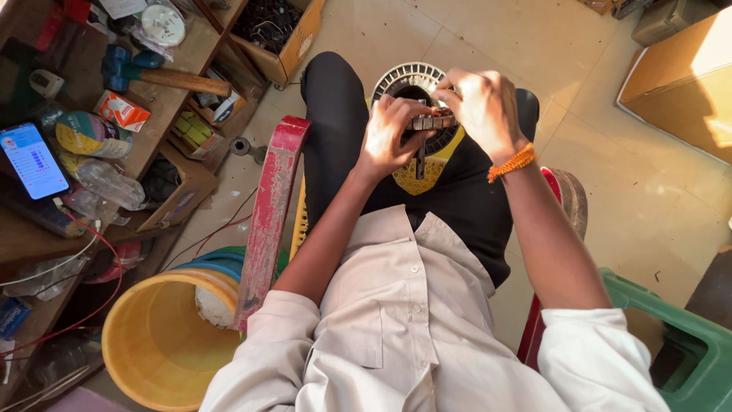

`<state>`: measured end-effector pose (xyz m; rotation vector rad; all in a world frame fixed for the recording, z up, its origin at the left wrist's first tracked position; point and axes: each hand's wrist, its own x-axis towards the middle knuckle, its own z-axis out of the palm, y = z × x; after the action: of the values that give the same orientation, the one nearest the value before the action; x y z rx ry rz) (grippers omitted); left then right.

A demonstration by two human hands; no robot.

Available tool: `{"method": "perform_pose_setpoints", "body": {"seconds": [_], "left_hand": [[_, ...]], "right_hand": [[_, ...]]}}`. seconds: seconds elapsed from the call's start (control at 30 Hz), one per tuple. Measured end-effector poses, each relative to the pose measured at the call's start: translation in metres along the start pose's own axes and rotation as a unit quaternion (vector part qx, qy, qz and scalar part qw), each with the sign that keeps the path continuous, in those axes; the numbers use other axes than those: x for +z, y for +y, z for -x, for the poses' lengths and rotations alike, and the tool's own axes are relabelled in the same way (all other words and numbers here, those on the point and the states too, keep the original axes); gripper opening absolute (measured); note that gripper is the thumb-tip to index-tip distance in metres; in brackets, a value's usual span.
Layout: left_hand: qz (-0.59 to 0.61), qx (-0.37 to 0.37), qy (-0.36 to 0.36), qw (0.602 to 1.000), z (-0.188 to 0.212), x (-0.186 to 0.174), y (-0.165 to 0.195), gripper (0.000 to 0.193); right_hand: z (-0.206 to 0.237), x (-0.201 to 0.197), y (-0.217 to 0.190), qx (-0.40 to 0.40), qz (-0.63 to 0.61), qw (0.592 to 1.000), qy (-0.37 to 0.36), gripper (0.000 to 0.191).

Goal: The person holds a cylindrical electrical component on their lap and uses a screwdriver to adjust internal parts. They repeatedly insert and turn the screwdriver in the component's slots while stabilizing it with their other hand.

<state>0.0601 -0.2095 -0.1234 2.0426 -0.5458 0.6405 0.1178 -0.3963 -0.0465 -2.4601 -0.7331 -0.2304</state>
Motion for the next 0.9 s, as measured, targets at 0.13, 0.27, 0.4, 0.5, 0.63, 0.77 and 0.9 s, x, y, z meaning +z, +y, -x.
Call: {"method": "perform_pose_setpoints", "body": {"seconds": [0.13,0.27,0.4,0.5,0.63,0.77,0.9], "left_hand": [[0.270,-0.220,-0.024,0.937,-0.014,-0.006,-0.004,0.082],[0.458,-0.358,-0.093,0.808,-0.033,-0.014,-0.017,0.097],[0.500,-0.283,-0.134,0.807,-0.034,-0.019,-0.023,0.078],[0.530,-0.274,-0.169,0.784,-0.033,-0.022,-0.029,0.057],[0.543,-0.237,-0.207,0.778,-0.036,-0.023,-0.035,0.033],[0.522,-0.242,-0.234,0.784,-0.039,-0.027,-0.036,0.024],[0.440,-0.225,-0.142,0.857,-0.031,-0.027,-0.021,0.029]], "right_hand": [[-0.010,0.001,0.001,-0.027,0.023,0.999,-0.015,0.013],[-0.014,-0.006,-0.012,-0.013,0.012,0.999,-0.028,0.013],[-0.003,-0.020,-0.034,0.017,-0.044,0.999,-0.023,0.010],[0.020,-0.024,-0.053,-0.006,-0.089,0.996,0.010,0.014],[0.047,-0.005,-0.070,0.040,-0.091,0.994,0.051,0.016],[0.066,0.022,-0.069,0.053,-0.101,0.992,0.062,0.016],[0.083,0.046,-0.054,0.086,-0.126,0.987,0.039,0.012]]}}
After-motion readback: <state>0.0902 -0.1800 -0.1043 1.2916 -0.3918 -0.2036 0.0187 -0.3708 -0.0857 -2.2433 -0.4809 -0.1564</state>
